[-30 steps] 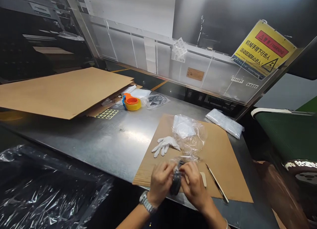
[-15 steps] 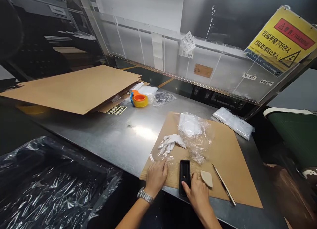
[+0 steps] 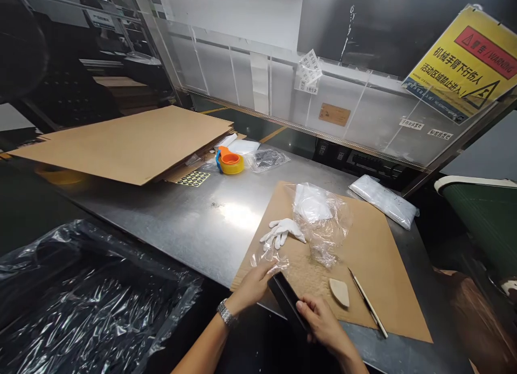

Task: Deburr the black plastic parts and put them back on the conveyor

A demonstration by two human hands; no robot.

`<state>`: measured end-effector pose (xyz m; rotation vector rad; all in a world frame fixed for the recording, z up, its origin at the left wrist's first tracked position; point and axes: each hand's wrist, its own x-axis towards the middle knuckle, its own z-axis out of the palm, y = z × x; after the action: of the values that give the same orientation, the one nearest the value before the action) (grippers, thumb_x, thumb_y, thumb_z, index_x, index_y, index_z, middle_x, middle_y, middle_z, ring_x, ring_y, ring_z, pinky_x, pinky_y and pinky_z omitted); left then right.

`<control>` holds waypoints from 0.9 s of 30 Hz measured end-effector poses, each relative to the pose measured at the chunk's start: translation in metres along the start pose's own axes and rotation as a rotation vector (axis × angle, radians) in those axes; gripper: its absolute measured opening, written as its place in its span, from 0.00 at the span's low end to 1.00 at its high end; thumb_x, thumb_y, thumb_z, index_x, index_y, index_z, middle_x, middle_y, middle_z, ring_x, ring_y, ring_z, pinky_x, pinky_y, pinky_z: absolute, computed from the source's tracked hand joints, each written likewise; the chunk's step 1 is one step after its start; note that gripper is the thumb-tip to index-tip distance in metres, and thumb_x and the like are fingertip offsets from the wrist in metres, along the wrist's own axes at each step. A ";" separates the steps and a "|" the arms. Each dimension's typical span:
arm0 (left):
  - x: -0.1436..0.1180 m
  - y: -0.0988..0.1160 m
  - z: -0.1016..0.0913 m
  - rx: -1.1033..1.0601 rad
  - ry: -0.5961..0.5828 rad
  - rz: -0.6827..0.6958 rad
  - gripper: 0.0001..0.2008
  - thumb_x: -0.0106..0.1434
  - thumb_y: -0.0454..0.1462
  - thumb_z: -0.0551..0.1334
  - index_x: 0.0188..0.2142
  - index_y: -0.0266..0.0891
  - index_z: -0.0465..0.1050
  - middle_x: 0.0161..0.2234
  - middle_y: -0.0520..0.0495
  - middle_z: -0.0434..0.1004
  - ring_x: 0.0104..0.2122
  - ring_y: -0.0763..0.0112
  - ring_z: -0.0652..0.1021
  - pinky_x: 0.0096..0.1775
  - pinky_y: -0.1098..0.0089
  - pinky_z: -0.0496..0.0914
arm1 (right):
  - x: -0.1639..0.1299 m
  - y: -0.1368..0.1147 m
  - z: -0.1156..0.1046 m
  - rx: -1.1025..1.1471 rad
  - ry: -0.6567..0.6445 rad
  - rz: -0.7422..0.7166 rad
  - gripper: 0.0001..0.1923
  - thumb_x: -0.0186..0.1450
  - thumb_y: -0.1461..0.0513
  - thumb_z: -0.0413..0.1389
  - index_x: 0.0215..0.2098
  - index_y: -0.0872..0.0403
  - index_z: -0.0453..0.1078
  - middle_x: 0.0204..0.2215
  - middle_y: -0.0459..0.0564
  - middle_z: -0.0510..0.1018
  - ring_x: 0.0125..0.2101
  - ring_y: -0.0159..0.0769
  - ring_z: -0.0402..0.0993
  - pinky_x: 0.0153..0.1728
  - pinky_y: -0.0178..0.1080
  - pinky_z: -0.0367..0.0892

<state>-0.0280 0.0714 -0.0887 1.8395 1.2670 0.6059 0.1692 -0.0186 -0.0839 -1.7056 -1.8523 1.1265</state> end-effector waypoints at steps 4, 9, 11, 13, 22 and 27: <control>-0.005 0.000 0.002 0.049 0.027 0.058 0.17 0.62 0.35 0.50 0.47 0.41 0.72 0.46 0.46 0.76 0.45 0.66 0.75 0.47 0.67 0.69 | 0.013 0.005 0.004 -0.097 0.140 -0.008 0.22 0.68 0.54 0.39 0.26 0.55 0.66 0.18 0.45 0.71 0.18 0.31 0.69 0.18 0.30 0.60; -0.019 0.013 0.018 0.300 0.163 0.009 0.22 0.63 0.33 0.45 0.54 0.29 0.63 0.35 0.33 0.78 0.35 0.54 0.77 0.38 0.54 0.69 | 0.013 -0.009 0.013 -0.292 0.248 -0.043 0.14 0.65 0.58 0.44 0.31 0.52 0.69 0.20 0.49 0.75 0.23 0.39 0.73 0.24 0.34 0.60; -0.025 0.022 0.023 0.381 0.160 0.054 0.21 0.62 0.31 0.45 0.52 0.28 0.66 0.30 0.33 0.77 0.32 0.53 0.76 0.37 0.53 0.68 | 0.013 -0.014 0.015 -0.341 0.254 -0.062 0.12 0.65 0.59 0.45 0.35 0.50 0.70 0.20 0.49 0.76 0.23 0.40 0.74 0.24 0.35 0.61; -0.030 0.032 0.026 0.424 0.107 0.149 0.20 0.60 0.30 0.48 0.48 0.31 0.69 0.28 0.36 0.77 0.30 0.55 0.76 0.36 0.56 0.68 | 0.016 -0.017 0.014 -0.364 0.264 -0.066 0.12 0.65 0.60 0.44 0.39 0.51 0.68 0.21 0.48 0.76 0.23 0.39 0.75 0.24 0.34 0.61; -0.041 0.065 0.004 0.412 0.084 0.279 0.18 0.59 0.30 0.49 0.45 0.37 0.71 0.27 0.41 0.76 0.28 0.59 0.74 0.32 0.62 0.67 | 0.024 -0.052 -0.016 -0.507 0.257 -0.085 0.12 0.64 0.63 0.43 0.32 0.52 0.69 0.20 0.50 0.75 0.22 0.40 0.73 0.21 0.34 0.56; -0.034 0.081 -0.038 0.228 0.164 0.175 0.12 0.60 0.33 0.51 0.32 0.40 0.74 0.26 0.45 0.75 0.29 0.63 0.74 0.33 0.66 0.65 | 0.031 -0.095 -0.060 -0.519 0.102 -0.257 0.11 0.60 0.66 0.47 0.23 0.52 0.67 0.17 0.46 0.72 0.21 0.34 0.70 0.22 0.32 0.54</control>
<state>-0.0260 0.0389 0.0019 2.1421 1.3352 0.7457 0.1461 0.0347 0.0176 -1.6639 -2.3515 0.4715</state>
